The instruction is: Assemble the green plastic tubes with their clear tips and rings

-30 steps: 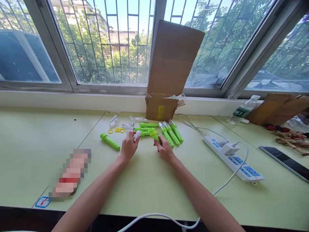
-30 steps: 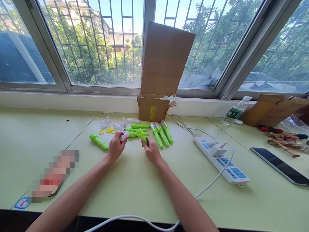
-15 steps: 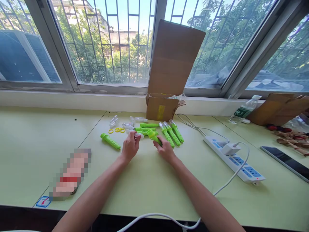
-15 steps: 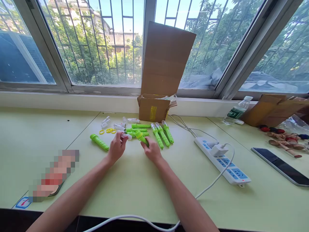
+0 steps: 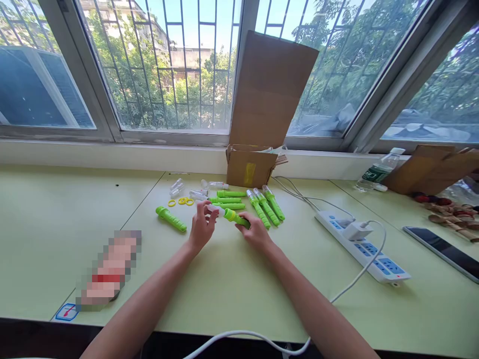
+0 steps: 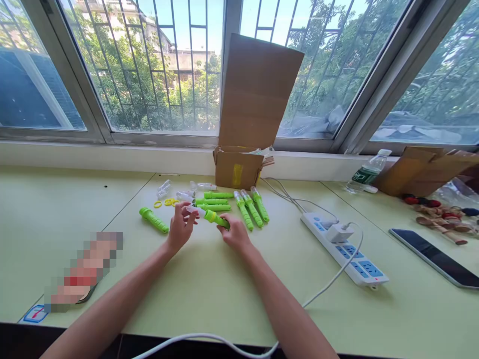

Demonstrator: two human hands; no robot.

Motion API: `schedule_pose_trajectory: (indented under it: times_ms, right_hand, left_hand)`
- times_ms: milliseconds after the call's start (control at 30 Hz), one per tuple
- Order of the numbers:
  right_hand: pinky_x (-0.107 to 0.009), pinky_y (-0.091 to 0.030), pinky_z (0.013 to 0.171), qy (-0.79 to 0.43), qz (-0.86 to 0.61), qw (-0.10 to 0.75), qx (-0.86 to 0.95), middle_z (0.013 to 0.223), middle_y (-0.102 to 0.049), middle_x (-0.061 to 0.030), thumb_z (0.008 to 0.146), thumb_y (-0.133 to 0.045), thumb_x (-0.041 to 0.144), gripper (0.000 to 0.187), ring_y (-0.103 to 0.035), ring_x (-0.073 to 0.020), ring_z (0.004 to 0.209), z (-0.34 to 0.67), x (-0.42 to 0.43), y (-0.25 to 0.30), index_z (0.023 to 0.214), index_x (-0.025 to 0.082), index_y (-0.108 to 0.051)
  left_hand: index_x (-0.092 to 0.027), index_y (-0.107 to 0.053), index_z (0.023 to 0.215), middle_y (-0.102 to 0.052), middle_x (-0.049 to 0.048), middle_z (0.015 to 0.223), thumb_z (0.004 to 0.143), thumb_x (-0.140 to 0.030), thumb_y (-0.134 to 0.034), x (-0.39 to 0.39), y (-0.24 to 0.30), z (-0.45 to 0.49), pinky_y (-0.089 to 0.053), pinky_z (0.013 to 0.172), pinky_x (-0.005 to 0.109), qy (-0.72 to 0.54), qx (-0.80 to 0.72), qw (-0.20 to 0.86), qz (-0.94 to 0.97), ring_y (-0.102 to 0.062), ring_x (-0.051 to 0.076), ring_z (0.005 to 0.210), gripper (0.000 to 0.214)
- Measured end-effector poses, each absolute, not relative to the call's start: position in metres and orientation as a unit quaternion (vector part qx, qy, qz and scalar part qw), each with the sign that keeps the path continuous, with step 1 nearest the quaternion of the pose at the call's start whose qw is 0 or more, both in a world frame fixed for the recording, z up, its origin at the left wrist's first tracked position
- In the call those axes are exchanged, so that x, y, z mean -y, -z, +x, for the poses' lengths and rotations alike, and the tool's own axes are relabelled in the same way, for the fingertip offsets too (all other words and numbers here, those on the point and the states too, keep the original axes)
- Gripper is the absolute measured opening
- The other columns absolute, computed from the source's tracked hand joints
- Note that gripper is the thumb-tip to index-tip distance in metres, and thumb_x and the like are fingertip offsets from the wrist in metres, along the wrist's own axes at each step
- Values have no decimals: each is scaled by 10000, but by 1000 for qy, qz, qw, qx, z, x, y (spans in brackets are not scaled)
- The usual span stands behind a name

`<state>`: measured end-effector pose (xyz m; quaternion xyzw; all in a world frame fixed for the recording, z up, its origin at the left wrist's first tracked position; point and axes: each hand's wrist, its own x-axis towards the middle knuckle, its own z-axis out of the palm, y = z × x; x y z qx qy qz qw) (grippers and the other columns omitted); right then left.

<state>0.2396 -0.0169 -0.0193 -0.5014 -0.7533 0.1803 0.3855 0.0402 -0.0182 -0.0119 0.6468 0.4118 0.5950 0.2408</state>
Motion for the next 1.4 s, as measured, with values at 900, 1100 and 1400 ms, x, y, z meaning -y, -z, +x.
schedule_pose_trajectory:
  times_ms: [900, 1100, 1400]
  right_hand:
    - [-369, -491, 836, -158, -437, 409, 786, 1064, -683, -57, 806, -590, 308, 323, -633, -239, 945, 233, 25, 16, 1116, 228, -626]
    - [-375, -493, 842, -155, -437, 404, 789, 1081, -675, -66, 790, -609, 319, 376, -628, -239, 960, 233, 26, 17, 1155, 226, -598]
    - [-322, -492, 700, -162, -457, 423, 766, 888, -661, -56, 735, -664, 329, 294, -604, -193, 784, 232, 25, 16, 988, 196, -593]
  left_hand:
    - [-225, -385, 1049, -634, 1, 815, 836, -394, -548, 21, 8, 42, -511, 488, 206, -588, -398, 345, 614, -641, 118, 642, 318]
    - [-203, -441, 1024, -588, -7, 791, 789, -413, -607, 13, 10, 37, -445, 393, 173, -593, -411, 362, 589, -591, 95, 547, 356]
    - [-208, -442, 1098, -574, -10, 809, 753, -396, -654, 19, 3, 42, -470, 404, 181, -610, -383, 417, 554, -597, 93, 551, 447]
